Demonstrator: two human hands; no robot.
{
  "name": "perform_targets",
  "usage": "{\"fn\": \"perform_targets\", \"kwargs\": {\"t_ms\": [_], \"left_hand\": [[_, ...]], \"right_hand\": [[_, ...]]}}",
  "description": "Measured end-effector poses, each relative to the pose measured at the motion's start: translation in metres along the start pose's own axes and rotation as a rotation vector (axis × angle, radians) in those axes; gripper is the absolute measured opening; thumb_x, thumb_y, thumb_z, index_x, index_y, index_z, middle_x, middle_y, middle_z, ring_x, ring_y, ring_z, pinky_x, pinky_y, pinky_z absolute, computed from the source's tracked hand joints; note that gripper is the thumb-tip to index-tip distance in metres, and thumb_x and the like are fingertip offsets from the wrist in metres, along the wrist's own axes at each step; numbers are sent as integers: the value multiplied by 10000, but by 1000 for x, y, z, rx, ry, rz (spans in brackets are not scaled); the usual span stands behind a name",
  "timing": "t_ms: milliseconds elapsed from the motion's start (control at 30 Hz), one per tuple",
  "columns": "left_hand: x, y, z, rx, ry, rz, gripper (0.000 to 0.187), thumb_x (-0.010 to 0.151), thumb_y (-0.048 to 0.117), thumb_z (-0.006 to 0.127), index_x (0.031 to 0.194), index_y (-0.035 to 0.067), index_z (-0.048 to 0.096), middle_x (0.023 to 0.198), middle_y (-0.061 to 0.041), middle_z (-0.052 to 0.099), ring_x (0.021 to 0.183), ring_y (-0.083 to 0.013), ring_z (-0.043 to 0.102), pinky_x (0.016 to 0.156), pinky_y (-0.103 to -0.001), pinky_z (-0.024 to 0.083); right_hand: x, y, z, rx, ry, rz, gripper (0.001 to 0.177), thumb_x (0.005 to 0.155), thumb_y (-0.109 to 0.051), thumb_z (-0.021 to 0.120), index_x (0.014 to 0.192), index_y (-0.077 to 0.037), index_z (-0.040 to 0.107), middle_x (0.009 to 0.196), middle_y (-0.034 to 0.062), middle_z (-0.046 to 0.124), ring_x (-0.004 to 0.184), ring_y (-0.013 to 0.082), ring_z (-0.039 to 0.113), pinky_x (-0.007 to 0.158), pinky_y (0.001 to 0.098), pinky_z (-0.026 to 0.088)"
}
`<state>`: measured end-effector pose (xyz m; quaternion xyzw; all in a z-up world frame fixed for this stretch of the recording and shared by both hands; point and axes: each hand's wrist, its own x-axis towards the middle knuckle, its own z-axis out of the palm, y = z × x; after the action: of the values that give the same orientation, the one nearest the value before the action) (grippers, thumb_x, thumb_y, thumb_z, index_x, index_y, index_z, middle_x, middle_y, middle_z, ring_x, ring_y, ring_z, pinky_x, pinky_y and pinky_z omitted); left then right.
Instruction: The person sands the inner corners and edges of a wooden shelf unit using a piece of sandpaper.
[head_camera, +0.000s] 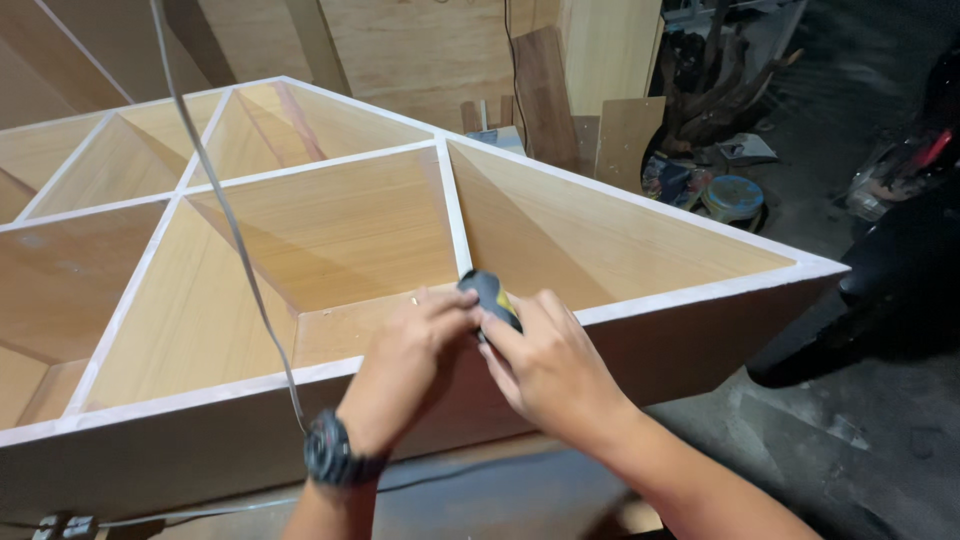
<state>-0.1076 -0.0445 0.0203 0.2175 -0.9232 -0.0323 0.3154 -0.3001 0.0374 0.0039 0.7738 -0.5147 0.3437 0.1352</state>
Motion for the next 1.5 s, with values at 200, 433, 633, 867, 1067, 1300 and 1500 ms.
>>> {"fn": "perform_targets", "kwargs": {"t_ms": [200,433,633,867,1067,1300,1500], "left_hand": [[-2,-7,2,47,-32,-2,295,1021,-1,553,1182,114,771,1280,-118,762,1206,-332,702,1069,-452,552],[-10,15,-8,84,-170,-48,369,1135,105,420,1238,244,746,1300,1,724,1318,-258,657,1080,-402,533],[-4,-21,14,83,-104,-133,229,1116,209,559,1210,248,764,1292,22,735,1307,-238,678,1065,-381,559],[-7,18,1,82,-99,-30,313,1125,92,492,1258,221,743,1308,-26,724,1281,-285,666,1034,-400,557],[4,-7,6,47,-89,-77,301,1067,51,547,1228,199,754,1248,-34,743,1232,-321,688,1004,-446,579],[-7,22,2,107,-74,4,307,1111,75,503,1272,192,737,1272,-61,738,1265,-312,678,1017,-405,543],[-29,-21,-24,114,-71,-152,201,1021,148,665,1193,185,763,1266,-57,768,1262,-327,701,1008,-442,555]], "right_hand": [[-2,9,23,-62,39,-7,182,1007,-237,689,1131,-108,721,1000,164,634,852,360,576,747,474,510],[-15,-2,-7,-73,-16,0,230,1014,-280,669,1185,-156,761,996,159,658,911,346,641,785,430,542],[-6,27,42,-65,53,24,241,1009,-308,681,1176,-166,779,992,138,660,924,334,646,808,432,542],[-14,10,-11,-59,-34,-32,202,996,-264,685,1156,-170,767,979,135,657,937,338,653,811,420,553],[-7,28,23,-86,57,-13,227,1004,-295,697,1159,-146,772,974,146,648,937,351,650,800,448,546],[-14,17,-11,-33,-35,-61,189,991,-255,692,1134,-149,755,1000,135,670,941,343,655,824,443,558],[26,-6,41,19,83,-130,208,929,-243,757,1097,-121,750,953,142,655,909,352,638,811,458,542]]}}
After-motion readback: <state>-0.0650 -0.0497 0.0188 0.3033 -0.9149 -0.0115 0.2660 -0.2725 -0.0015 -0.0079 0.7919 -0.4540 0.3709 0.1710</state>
